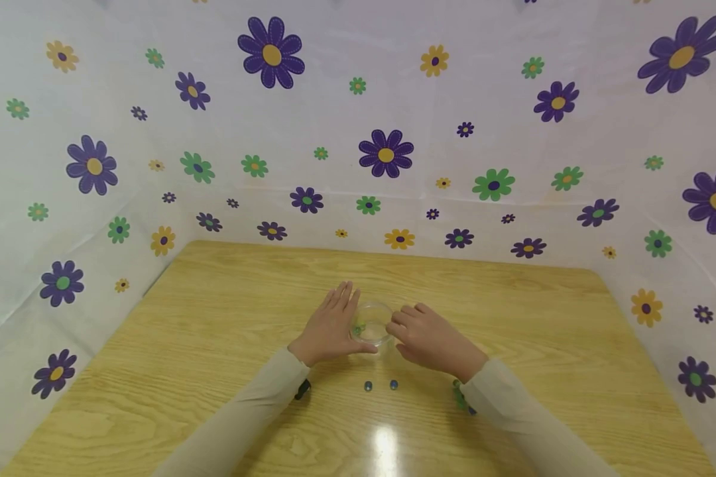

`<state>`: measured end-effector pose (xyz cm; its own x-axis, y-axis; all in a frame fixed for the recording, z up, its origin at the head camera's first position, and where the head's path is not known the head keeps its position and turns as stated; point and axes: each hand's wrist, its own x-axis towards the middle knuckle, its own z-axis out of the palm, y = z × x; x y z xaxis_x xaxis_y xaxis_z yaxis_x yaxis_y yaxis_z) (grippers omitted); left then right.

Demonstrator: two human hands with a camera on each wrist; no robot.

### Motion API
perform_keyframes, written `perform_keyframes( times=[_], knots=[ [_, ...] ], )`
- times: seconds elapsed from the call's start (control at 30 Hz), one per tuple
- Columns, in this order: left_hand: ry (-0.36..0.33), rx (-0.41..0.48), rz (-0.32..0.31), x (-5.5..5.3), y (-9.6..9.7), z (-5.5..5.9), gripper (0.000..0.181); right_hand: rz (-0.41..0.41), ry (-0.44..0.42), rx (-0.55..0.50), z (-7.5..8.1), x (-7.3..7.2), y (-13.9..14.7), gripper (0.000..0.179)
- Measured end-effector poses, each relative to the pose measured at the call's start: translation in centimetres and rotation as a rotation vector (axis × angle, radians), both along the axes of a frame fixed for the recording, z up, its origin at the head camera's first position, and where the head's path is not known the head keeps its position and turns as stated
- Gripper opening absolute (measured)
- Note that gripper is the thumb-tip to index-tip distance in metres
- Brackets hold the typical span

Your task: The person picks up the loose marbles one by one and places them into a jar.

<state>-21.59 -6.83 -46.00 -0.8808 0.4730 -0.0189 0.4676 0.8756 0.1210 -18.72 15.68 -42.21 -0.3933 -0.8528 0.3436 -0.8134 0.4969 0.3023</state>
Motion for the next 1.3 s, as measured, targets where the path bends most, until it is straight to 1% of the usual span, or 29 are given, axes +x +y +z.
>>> perform_keyframes(
  times=[0.23,0.47,0.83,1.07,1.3],
  knots=[
    [-0.005,0.007,-0.004,0.0,-0.1,0.2,0.116,0.024,0.002,-0.003,-0.3,0.6,0.1,0.036],
    [0.01,0.012,-0.001,0.0,-0.1,0.0,0.116,0.064,0.003,-0.008,-0.9,1.3,0.1,0.037],
    [0.005,0.006,0.009,-0.1,0.0,-0.3,0.118,0.098,-0.03,0.027,-2.2,2.2,0.0,0.038],
    [0.01,0.019,0.009,-0.2,0.0,-0.5,0.118,0.115,-0.072,0.051,-2.8,2.7,-0.1,0.03],
    [-0.004,0.018,0.011,-0.1,0.0,-0.2,0.117,0.121,-0.083,0.075,-3.3,2.8,-0.4,0.032]
  ],
)
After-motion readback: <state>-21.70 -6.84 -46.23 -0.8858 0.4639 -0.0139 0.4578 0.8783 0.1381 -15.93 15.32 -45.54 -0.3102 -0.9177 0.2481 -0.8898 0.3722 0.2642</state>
